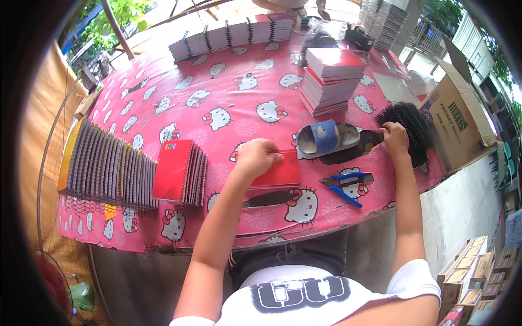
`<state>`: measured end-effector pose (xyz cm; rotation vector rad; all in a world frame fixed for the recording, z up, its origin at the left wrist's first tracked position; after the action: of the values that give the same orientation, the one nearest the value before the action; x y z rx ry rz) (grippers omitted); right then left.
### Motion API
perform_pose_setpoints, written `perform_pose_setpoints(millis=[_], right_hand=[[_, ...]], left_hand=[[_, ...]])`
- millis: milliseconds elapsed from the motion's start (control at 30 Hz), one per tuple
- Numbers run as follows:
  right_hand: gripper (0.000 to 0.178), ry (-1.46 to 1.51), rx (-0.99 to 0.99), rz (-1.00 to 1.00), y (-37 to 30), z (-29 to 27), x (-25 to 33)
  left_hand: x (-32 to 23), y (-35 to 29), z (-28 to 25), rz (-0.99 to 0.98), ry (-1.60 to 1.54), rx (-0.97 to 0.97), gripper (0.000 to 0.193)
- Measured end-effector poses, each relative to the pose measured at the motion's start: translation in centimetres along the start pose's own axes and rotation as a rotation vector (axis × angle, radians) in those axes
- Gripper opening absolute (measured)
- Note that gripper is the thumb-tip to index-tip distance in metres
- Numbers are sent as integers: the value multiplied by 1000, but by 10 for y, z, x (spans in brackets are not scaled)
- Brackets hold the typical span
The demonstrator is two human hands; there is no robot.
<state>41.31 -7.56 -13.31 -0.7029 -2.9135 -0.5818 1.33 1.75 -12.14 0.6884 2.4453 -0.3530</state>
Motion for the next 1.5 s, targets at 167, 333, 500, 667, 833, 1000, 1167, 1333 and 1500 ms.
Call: perform_pose_setpoints(millis=[167,333,500,667,833,1000,1167,1333,1500], right_hand=[[22,73,-150,-62,-5,-27,27],[28,735,-3,-508,-76,-45,127],[26,1033,161,-404,-110,-57,186],[20,1040,179,-418,-104,-59,189],[19,981,356,-592,-98,-61,187],[26,905,361,-612,-103,-59,194],[27,854,306,-478,-114,-60,204],[23,679,110,-672,-113,-59,212],[19,608,55,-651,-114,-65,221]], left_hand=[[1,-16,-4,152,-437,-251,20],[-25,-60,-17,390,-44,-480,16],[-38,-69,-10,438,-56,-642,16],[-35,-76,-6,437,-60,-631,16],[-36,-78,-5,463,-39,-690,14],[-36,-77,1,438,-51,-728,15],[-42,-84,-4,346,115,-874,21],[-29,-81,7,377,-50,-788,21],[-26,-79,7,407,-73,-759,26]])
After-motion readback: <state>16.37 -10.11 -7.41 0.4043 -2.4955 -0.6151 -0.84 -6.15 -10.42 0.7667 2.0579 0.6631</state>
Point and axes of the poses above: each hand's wrist, its own y-axis towards the middle knuckle, its own z-axis out of the palm, x = y × z, the point moved 2 cm from there along y, towards the middle knuckle, and after that the axes turned 1 degree about -y, right-handed, at the moved point
